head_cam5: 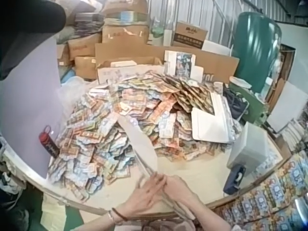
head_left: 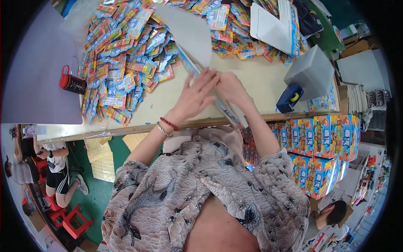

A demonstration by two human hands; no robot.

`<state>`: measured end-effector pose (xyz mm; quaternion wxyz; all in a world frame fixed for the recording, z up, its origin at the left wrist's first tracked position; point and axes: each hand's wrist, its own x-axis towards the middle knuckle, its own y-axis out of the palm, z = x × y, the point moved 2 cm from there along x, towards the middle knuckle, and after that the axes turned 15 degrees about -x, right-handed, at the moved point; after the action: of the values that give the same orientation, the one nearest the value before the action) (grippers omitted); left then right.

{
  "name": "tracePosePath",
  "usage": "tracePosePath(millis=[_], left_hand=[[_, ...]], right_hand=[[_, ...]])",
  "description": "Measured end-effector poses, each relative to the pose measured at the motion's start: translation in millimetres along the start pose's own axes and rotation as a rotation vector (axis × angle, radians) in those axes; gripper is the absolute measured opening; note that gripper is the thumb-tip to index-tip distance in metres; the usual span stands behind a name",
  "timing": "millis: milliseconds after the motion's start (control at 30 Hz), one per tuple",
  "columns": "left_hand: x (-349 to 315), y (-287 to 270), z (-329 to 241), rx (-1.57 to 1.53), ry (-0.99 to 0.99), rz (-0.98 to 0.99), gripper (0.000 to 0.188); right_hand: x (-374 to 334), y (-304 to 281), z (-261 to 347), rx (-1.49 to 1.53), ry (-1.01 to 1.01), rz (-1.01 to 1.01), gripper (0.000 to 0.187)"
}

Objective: Packing individual snack packets into cardboard display boxes.

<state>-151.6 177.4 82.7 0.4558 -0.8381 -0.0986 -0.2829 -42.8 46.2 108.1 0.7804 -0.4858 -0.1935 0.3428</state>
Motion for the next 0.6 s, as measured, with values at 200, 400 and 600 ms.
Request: tracePosePath(millis=[200, 400, 600], left_hand=[[-29.9, -26.7, 3.2, -0.006, 0.178, 0.387, 0.055], [10.9, -60.7, 6.1, -0.007, 0.256, 0.520, 0.036], [37.5, 5.1, 13.3, 0.201, -0.164, 0.719, 0.053]], right_hand=[[7.2, -19.1, -81.2, 0.005, 0.101, -0.091, 0.024], [-7.0, -38.3, -111.7, -0.451, 0.334, -0.259, 0.017], [-0.3, -16.6, -58.7, -0.738, 0.348, -0.438, 0.017]])
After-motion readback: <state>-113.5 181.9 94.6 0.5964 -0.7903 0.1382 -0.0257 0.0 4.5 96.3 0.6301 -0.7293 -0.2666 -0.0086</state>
